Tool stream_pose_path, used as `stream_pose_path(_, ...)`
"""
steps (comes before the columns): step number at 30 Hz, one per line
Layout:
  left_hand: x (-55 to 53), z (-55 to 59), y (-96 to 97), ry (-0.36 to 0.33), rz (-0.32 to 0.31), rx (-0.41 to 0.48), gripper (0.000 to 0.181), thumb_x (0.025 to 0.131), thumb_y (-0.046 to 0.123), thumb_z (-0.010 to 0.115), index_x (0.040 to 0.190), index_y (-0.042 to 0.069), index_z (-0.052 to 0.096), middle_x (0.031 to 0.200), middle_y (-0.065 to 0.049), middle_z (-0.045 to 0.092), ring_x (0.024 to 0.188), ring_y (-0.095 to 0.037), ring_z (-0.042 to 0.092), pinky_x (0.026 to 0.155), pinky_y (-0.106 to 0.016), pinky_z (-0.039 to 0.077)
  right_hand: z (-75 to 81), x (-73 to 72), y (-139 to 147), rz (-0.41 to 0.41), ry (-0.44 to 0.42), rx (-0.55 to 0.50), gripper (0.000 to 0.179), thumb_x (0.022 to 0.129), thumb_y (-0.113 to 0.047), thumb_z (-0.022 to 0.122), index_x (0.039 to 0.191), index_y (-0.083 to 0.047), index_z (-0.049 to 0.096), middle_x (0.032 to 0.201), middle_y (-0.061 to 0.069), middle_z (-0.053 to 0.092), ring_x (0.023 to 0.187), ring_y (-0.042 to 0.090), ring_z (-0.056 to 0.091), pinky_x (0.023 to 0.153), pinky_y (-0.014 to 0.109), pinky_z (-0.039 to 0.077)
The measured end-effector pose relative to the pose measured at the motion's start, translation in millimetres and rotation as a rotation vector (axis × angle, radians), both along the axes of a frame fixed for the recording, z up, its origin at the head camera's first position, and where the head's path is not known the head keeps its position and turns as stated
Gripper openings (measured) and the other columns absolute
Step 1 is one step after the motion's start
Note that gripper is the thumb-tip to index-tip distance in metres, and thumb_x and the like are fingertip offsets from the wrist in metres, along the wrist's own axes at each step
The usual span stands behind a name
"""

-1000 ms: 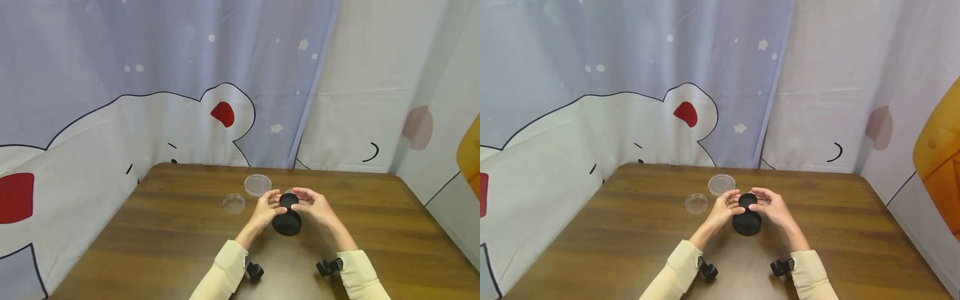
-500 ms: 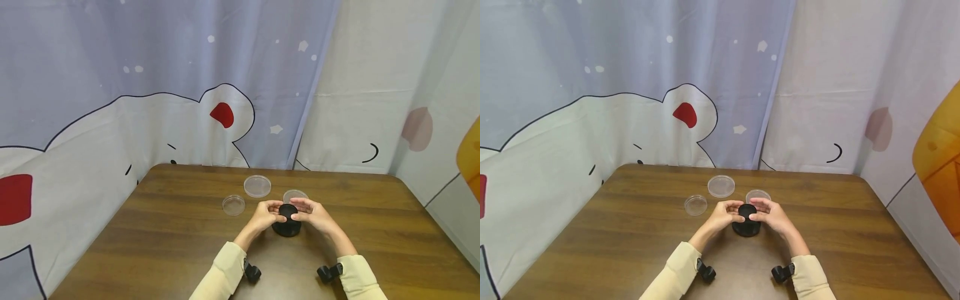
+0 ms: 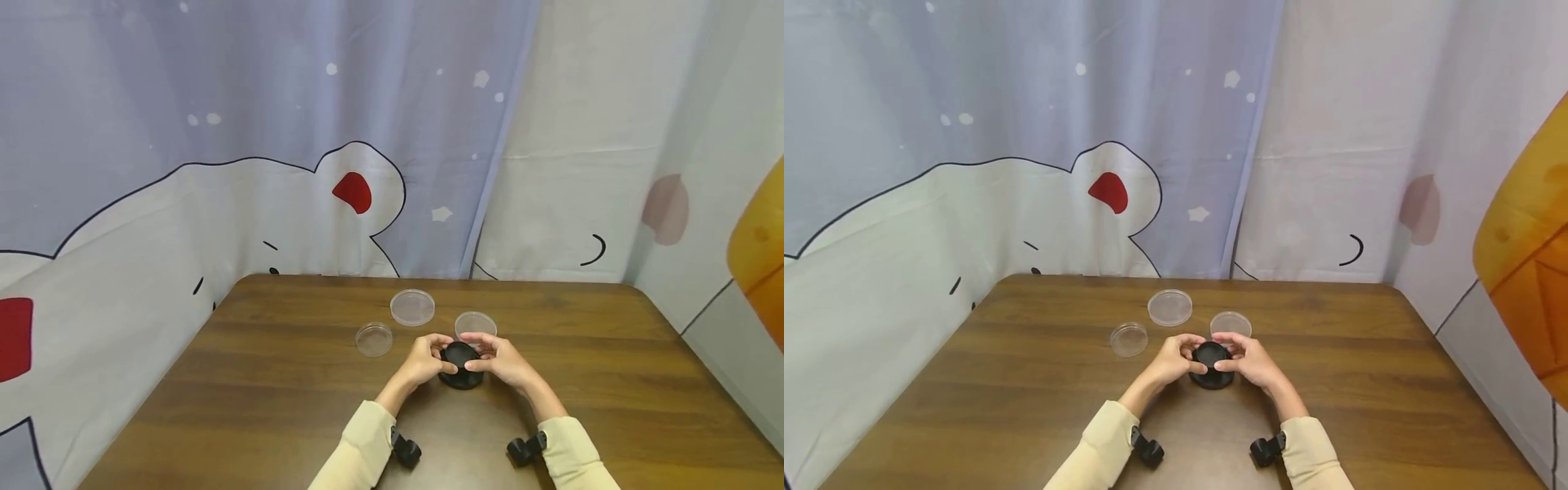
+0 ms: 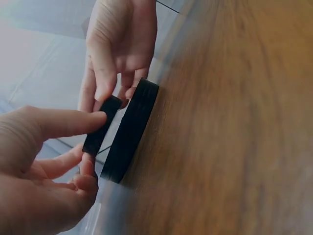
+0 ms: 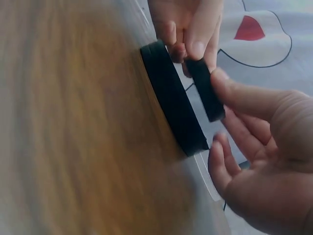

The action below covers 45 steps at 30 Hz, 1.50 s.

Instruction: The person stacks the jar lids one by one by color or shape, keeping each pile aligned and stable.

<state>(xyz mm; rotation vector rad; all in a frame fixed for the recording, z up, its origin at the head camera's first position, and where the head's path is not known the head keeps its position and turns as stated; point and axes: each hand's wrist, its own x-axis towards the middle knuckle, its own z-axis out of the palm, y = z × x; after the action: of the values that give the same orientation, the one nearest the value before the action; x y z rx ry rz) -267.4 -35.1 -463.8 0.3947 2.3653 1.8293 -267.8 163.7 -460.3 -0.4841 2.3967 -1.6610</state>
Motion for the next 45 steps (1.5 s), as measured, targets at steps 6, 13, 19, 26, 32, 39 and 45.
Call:
stream_pose_path(6,1.3,-2.6,-2.6,0.029,0.003,-0.115,0.05,0.064,-0.007,0.078,0.112,-0.005,0.064,0.104,-0.016,0.062,0.084,-0.017,0.044,0.072,-0.023,0.034,-7.3,-1.7,-5,-0.008,-0.011,0.028,0.057,0.081,-0.008,0.076,0.134,0.0,0.055,0.127,0.026,0.058,0.1,0.024,0.053,0.078,0.023,0.046)
stream_pose_path(13,-2.0,-1.5,-1.9,0.109,-0.014,-0.178,0.049,0.063,-0.004,0.08,0.109,-0.002,0.063,0.104,-0.015,0.059,0.085,-0.017,0.043,0.073,-0.023,0.033,-10.7,-7.6,0,0.032,0.046,0.037,0.057,0.08,-0.006,0.076,0.132,0.004,0.055,0.126,0.029,0.059,0.097,0.021,0.053,0.078,0.021,0.047)
stream_pose_path(19,-5.1,1.5,1.5,0.146,-0.022,-0.222,0.049,0.062,-0.003,0.081,0.107,0.0,0.063,0.104,-0.014,0.059,0.094,-0.02,0.044,0.081,-0.029,0.036,-8.6,-9.5,4,0.046,0.043,0.032,0.058,0.08,-0.006,0.076,0.133,0.004,0.054,0.125,0.031,0.058,0.096,0.02,0.055,0.077,0.02,0.047)
stream_pose_path(26,-5.8,2.0,1.1,0.168,-0.036,-0.271,0.048,0.063,0.001,0.081,0.108,0.003,0.063,0.107,-0.013,0.059,0.103,-0.027,0.046,0.092,-0.046,0.031,-9.3,-7.8,4,0.027,0.033,0.029,0.056,0.081,-0.007,0.075,0.133,0.003,0.054,0.13,0.029,0.057,0.099,0.02,0.055,0.079,0.02,0.047)
stream_pose_path(32,-4.8,-6.8,-6.4,0.107,-0.058,-0.221,0.046,0.065,0.005,0.081,0.107,0.004,0.063,0.107,-0.011,0.058,0.097,-0.021,0.045,0.087,-0.042,0.029,-14.3,-1.6,0,0.055,0.036,0.029,0.057,0.083,-0.008,0.074,0.134,0.004,0.053,0.125,0.03,0.057,0.097,0.02,0.055,0.077,0.021,0.046)
stream_pose_path(39,-11.7,-13.2,-14.2,-0.04,-0.093,0.012,0.037,0.071,-0.002,0.076,0.104,-0.005,0.062,0.1,-0.014,0.062,0.082,-0.015,0.046,0.071,-0.023,0.038,-15.8,1.0,0,0.01,0.048,0.041,0.054,0.084,-0.013,0.074,0.133,0.001,0.055,0.127,0.025,0.058,0.099,0.019,0.05,0.075,0.021,0.045)
stream_pose_path(45,-13.4,-11.8,-16.1,-0.064,-0.056,0.04,0.033,0.074,0.001,0.077,0.103,-0.006,0.063,0.098,-0.014,0.062,0.082,-0.013,0.047,0.068,-0.021,0.039,-16.5,-2.1,2,-0.012,0.048,0.044,0.048,0.09,-0.017,0.069,0.133,0.0,0.057,0.135,0.021,0.058,0.113,0.027,0.054,0.086,0.023,0.046)
